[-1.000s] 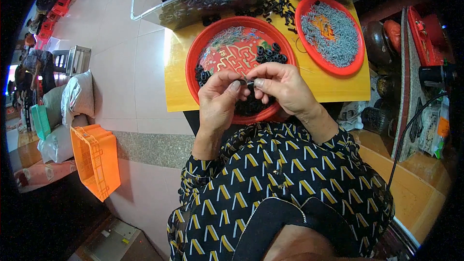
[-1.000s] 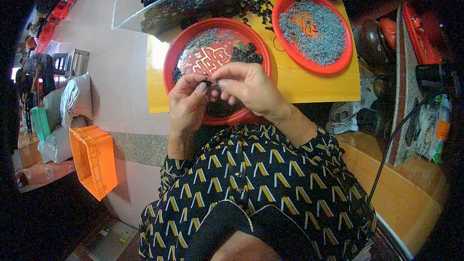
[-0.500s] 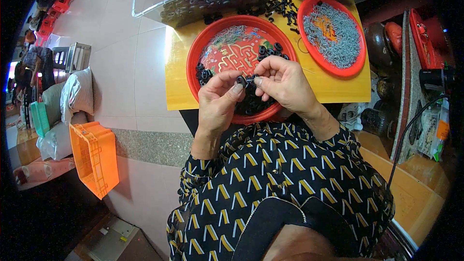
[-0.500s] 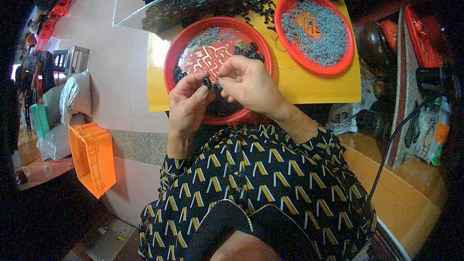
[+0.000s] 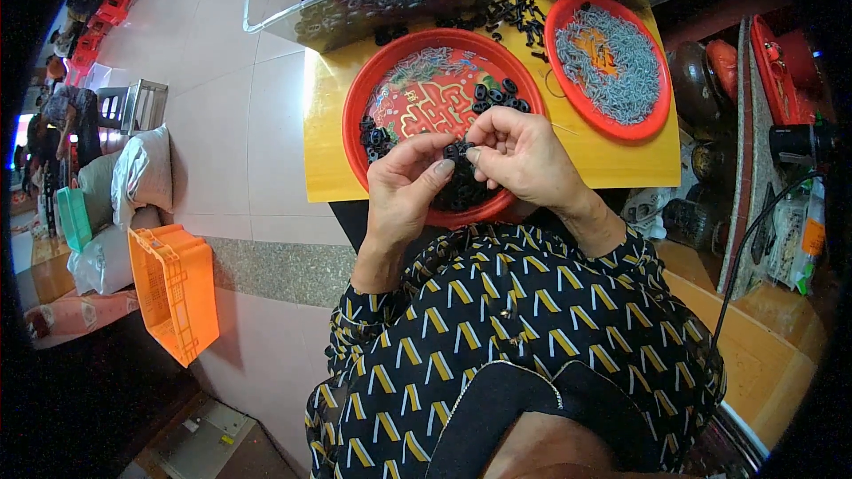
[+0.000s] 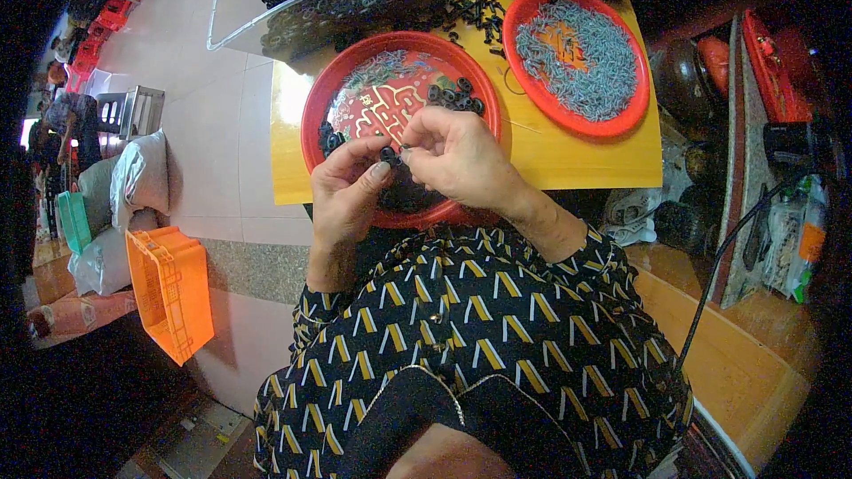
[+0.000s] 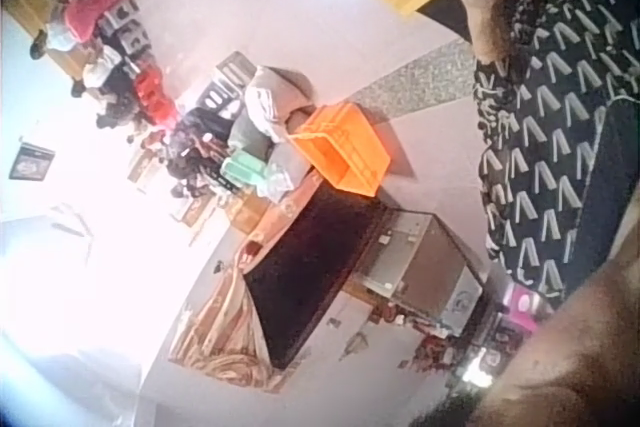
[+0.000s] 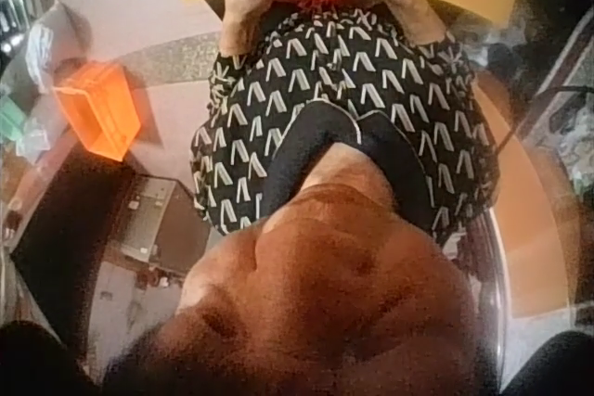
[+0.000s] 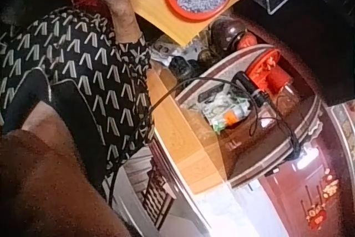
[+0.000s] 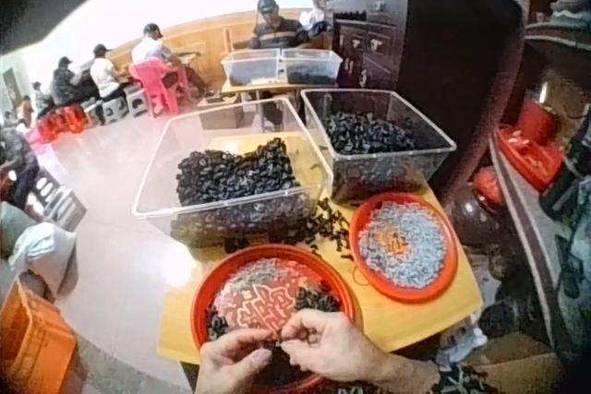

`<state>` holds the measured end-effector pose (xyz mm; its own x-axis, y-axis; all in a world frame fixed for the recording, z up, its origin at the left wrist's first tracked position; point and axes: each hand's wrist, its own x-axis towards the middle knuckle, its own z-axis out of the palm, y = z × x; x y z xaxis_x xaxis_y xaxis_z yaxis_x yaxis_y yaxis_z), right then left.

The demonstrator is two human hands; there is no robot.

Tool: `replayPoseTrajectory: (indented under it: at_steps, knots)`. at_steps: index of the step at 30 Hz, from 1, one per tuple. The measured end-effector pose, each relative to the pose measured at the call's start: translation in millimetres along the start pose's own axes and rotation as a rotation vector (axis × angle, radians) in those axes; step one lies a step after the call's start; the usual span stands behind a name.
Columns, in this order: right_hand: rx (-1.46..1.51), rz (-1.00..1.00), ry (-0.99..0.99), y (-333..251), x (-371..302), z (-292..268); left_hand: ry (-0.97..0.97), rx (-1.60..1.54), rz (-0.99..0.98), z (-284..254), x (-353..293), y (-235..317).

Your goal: The person assembles small black plastic parts by hand at a workstation.

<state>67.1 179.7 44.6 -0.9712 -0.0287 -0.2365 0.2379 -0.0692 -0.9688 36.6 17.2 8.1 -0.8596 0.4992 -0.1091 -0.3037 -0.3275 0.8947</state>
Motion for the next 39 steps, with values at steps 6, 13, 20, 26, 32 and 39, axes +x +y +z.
replayPoseTrajectory:
  at_steps: [6, 13, 20, 26, 32, 39]
  knots:
    - [-0.009, 0.017, -0.039, 0, 1, -1, -0.038, 0.027, 0.013, 7, 2, 1]
    - [0.271, 0.053, -0.163, 12, 6, -11, -0.020, -0.032, -0.027, 9, 0, 0]
    - [0.392, 0.090, -0.271, 22, 10, -18, -0.054, 0.141, 0.084, 9, 0, -1]
    - [0.454, 0.143, -0.291, 23, 9, -23, -0.122, 0.263, 0.158, 12, 3, 5]
    - [0.496, 0.155, -0.223, 18, 7, -23, -0.120, 0.167, 0.079, 12, 3, 5]
    - [0.300, 0.125, -0.162, 10, 5, -22, -0.080, 0.162, 0.059, 13, 1, -1]
